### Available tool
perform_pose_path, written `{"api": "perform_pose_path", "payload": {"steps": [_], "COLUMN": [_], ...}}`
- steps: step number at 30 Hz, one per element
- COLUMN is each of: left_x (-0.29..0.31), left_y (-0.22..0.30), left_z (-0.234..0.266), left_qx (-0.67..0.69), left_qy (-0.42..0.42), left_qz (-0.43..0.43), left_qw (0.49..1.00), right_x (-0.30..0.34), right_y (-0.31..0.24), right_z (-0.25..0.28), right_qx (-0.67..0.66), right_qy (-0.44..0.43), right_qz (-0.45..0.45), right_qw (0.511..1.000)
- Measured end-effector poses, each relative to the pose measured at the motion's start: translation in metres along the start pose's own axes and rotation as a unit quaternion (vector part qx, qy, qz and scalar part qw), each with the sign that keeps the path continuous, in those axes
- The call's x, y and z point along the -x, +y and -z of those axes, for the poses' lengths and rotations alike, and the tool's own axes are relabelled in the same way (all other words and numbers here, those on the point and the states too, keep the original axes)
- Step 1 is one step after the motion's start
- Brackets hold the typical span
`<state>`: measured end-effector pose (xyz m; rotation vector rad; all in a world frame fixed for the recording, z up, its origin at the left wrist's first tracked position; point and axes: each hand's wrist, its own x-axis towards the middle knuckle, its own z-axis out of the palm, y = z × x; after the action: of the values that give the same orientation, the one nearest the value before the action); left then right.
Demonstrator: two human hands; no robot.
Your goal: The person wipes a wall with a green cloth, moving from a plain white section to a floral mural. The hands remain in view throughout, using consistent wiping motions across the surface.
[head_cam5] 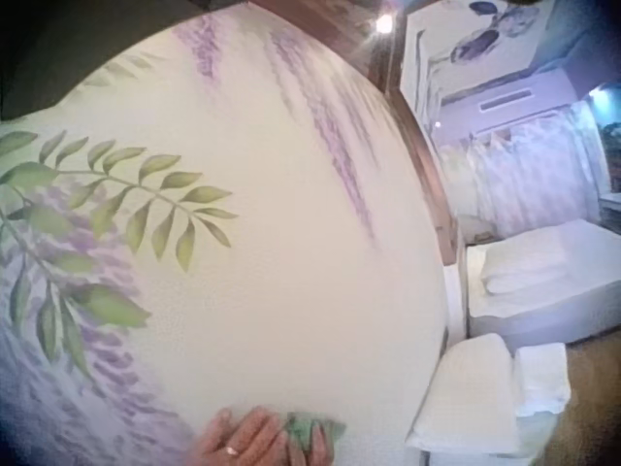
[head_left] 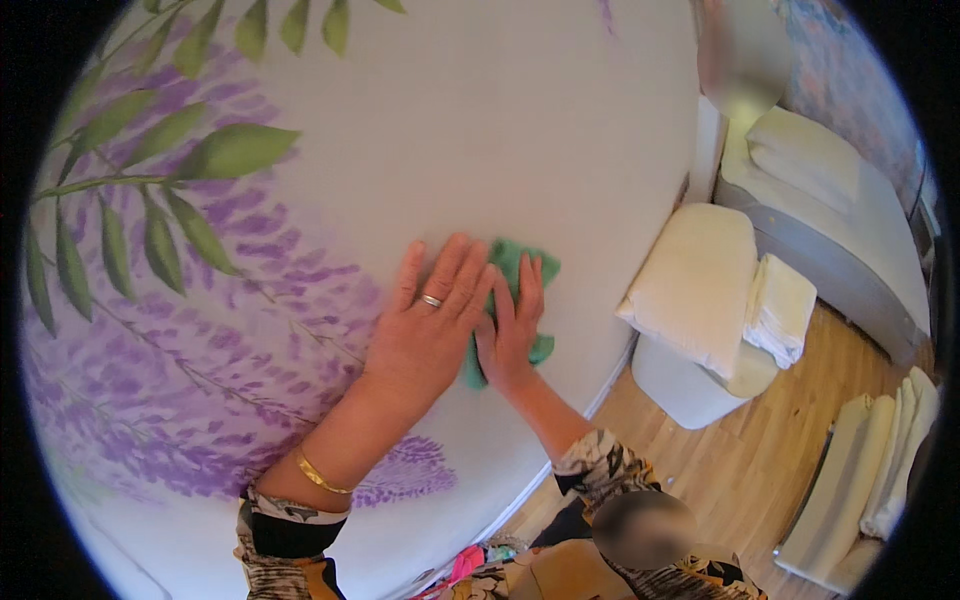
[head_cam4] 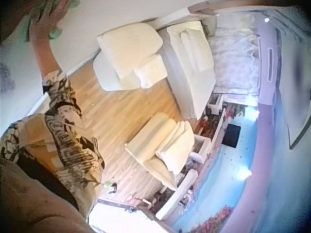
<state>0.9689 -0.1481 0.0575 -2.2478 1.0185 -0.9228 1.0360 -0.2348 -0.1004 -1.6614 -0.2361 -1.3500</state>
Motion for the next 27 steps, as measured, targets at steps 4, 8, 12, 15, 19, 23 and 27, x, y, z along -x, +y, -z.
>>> {"api": "perform_pose_path", "payload": {"steps": [4,8,12,15,19,23,27], "left_x": [-0.001,-0.002,-0.005,-0.007,-0.010,-0.010,0.001], "left_y": [0.006,0.011,0.011,0.011,0.014,0.013,0.011], "left_z": [0.002,0.004,0.002,-0.002,-0.003,0.002,-0.003], "left_qx": [-0.001,-0.016,-0.002,-0.007,-0.025,-0.028,-0.051], "left_qy": [-0.046,-0.116,-0.112,-0.107,-0.095,-0.126,-0.113], "left_qz": [-0.006,-0.015,-0.010,-0.010,-0.020,-0.033,-0.037], "left_qw": [0.999,0.993,0.994,0.994,0.995,0.991,0.992], "right_x": [-0.040,-0.035,-0.002,0.037,0.118,0.222,0.226], "right_y": [0.017,0.046,0.087,0.131,0.202,0.223,0.143], "right_z": [0.000,-0.002,-0.009,-0.007,-0.006,-0.007,0.001], "right_qx": [-0.004,0.003,0.007,0.008,0.010,-0.050,-0.054], "right_qy": [0.031,0.053,0.070,0.083,0.097,0.111,0.060], "right_qz": [0.002,-0.050,-0.166,-0.236,-0.362,-0.584,-0.645], "right_qw": [0.999,0.997,0.984,0.968,0.927,0.803,0.760]}}
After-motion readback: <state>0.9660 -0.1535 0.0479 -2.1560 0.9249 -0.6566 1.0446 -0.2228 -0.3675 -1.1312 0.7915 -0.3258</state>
